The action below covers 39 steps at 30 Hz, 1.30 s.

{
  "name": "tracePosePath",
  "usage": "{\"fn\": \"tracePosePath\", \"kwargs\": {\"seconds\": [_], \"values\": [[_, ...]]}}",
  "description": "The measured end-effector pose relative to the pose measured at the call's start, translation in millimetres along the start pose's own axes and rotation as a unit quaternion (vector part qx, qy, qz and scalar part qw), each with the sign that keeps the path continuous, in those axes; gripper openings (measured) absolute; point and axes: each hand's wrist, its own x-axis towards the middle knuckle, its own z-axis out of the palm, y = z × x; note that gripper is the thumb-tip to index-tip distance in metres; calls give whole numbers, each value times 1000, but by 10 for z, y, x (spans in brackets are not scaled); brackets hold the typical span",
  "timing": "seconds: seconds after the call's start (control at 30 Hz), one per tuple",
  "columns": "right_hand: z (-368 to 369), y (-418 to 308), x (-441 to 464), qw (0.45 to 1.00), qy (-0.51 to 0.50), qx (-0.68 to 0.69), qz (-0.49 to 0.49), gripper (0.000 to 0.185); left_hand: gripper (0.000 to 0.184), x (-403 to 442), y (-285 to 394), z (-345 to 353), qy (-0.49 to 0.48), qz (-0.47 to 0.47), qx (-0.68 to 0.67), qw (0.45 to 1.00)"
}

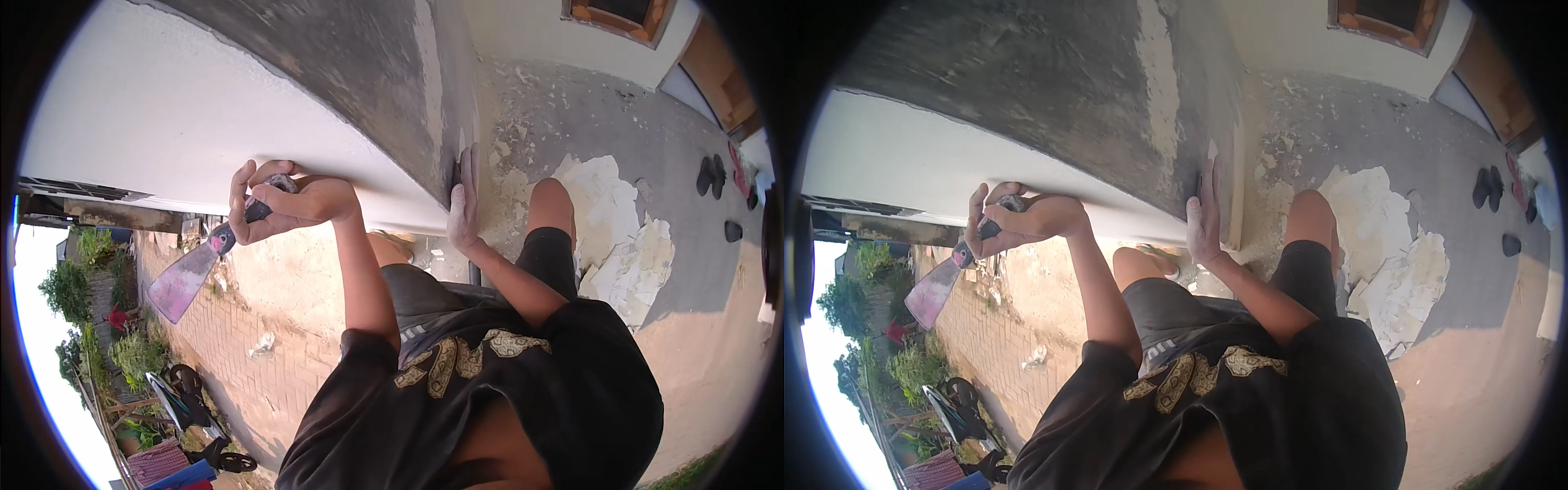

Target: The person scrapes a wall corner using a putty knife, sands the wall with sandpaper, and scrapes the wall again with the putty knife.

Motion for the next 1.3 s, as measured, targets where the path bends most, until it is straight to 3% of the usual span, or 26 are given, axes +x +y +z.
{"fn": "tracePosePath", "kwargs": {"seconds": [0.13, 0.23, 0.33, 0.37, 0.47, 0.57, 0.67, 0.8, 1.0, 1.3], "values": [[-35, 108, -56, 993, -23, -25, 117, 69, 20, -16, 54, 57, 22, -37, -3, 999], [-67, 269, -46, 985, -17, -12, 171, 61, 17, -1, 72, 20, -12, -57, -16, 998], [-245, 246, 50, 902, 1, 315, 295, 59, 16, 25, 130, -109, -84, -77, -9, 993], [-337, 214, 84, 889, 7, 306, 341, 56, 16, 24, 168, -197, -116, -92, 0, 989], [-817, -307, 127, 771, -113, 537, 323, 58, 17, -265, 396, -706, -240, -136, 53, 960], [-945, -747, 54, 776, -175, 531, 292, 65, 20, -495, 724, -974, -319, -214, 60, 921], [-979, -1078, 87, 753, -220, 565, 258, 69, 21, -743, 938, -1326, -480, -126, 106, 861], [-933, -1273, -13, 730, -265, 583, 239, 70, 15, -966, 1208, -1405, -411, -235, 58, 879], [-879, -1377, -72, 740, -306, 553, 231, 72, 5, -747, 1283, -1384, -386, -234, 91, 888], [-742, -1301, -175, 735, -351, 519, 258, 71, 8, -647, 1490, -1268, -329, -286, 47, 899]]}}
